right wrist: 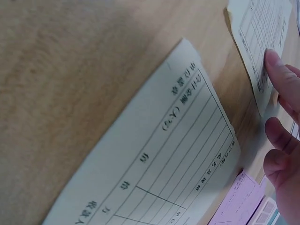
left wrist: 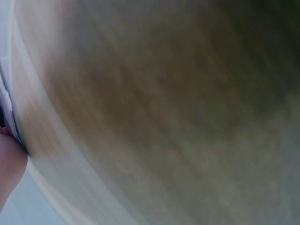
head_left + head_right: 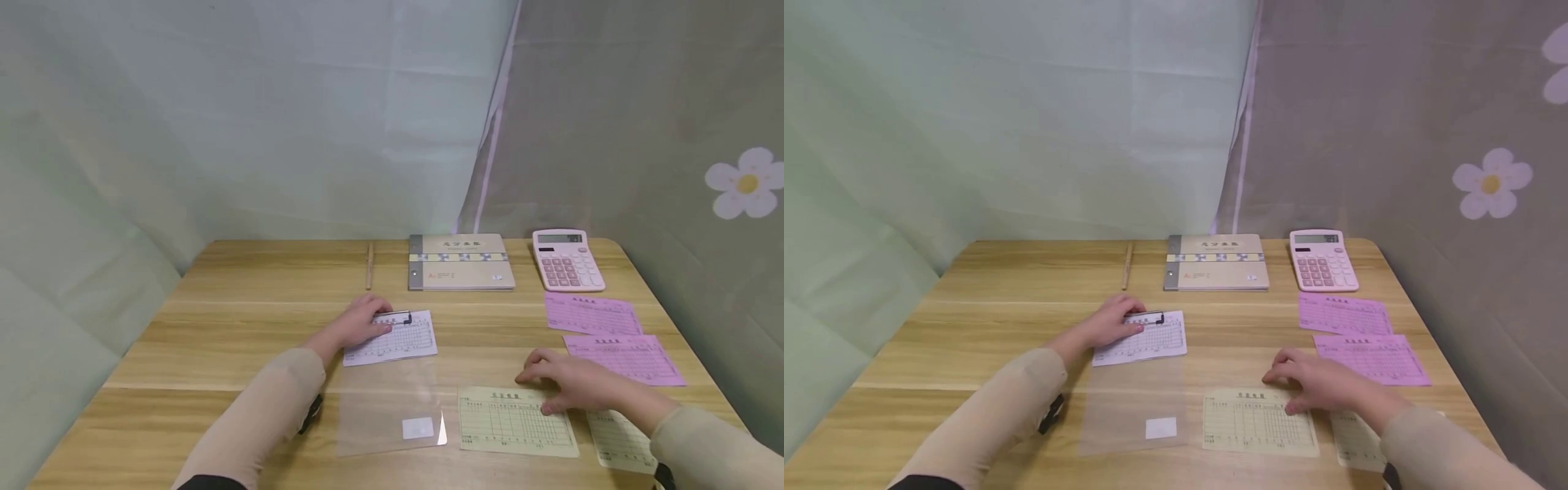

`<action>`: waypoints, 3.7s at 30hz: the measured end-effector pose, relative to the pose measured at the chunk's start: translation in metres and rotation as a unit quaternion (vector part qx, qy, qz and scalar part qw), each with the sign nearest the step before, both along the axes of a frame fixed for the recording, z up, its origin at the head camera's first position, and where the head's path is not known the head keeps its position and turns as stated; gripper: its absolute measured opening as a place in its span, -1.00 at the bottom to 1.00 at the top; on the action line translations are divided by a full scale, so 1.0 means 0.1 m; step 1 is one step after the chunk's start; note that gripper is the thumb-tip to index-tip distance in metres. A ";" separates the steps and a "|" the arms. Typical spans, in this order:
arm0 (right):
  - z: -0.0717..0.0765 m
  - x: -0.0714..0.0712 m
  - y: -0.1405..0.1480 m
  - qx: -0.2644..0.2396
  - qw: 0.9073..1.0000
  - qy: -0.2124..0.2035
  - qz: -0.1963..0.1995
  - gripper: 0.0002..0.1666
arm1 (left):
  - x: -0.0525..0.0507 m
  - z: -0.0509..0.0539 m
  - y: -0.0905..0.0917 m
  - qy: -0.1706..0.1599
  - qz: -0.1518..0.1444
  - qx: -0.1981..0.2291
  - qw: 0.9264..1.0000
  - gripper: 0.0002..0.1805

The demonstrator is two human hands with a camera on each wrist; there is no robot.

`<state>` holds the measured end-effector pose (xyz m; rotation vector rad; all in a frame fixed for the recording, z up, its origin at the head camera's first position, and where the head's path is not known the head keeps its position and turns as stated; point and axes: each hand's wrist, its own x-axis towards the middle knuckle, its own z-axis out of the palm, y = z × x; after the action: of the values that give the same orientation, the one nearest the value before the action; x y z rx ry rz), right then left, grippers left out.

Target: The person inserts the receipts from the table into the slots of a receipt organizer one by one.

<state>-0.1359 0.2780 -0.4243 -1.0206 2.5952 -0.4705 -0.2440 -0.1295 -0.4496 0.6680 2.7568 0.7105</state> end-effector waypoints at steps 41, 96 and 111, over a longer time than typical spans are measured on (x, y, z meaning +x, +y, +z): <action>-0.01 -0.11 0.08 -0.017 0.995 -0.038 -0.090 -0.50 | -0.01 -0.01 0.01 -0.003 0.001 -0.001 1.000 -0.63; 0.03 -0.21 -0.03 -0.089 0.973 0.013 -0.214 -0.63 | -0.04 -0.03 0.02 0.009 -0.014 -0.009 1.000 -0.64; 0.11 -0.42 -0.12 -0.104 0.969 0.048 -0.218 -0.63 | 0.00 -0.01 0.00 0.006 -0.007 -0.012 1.000 -0.63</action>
<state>-0.1776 0.2665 -0.4132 -0.5292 2.9100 -0.8299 -0.2444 -0.1299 -0.4504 0.6883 2.7644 0.6720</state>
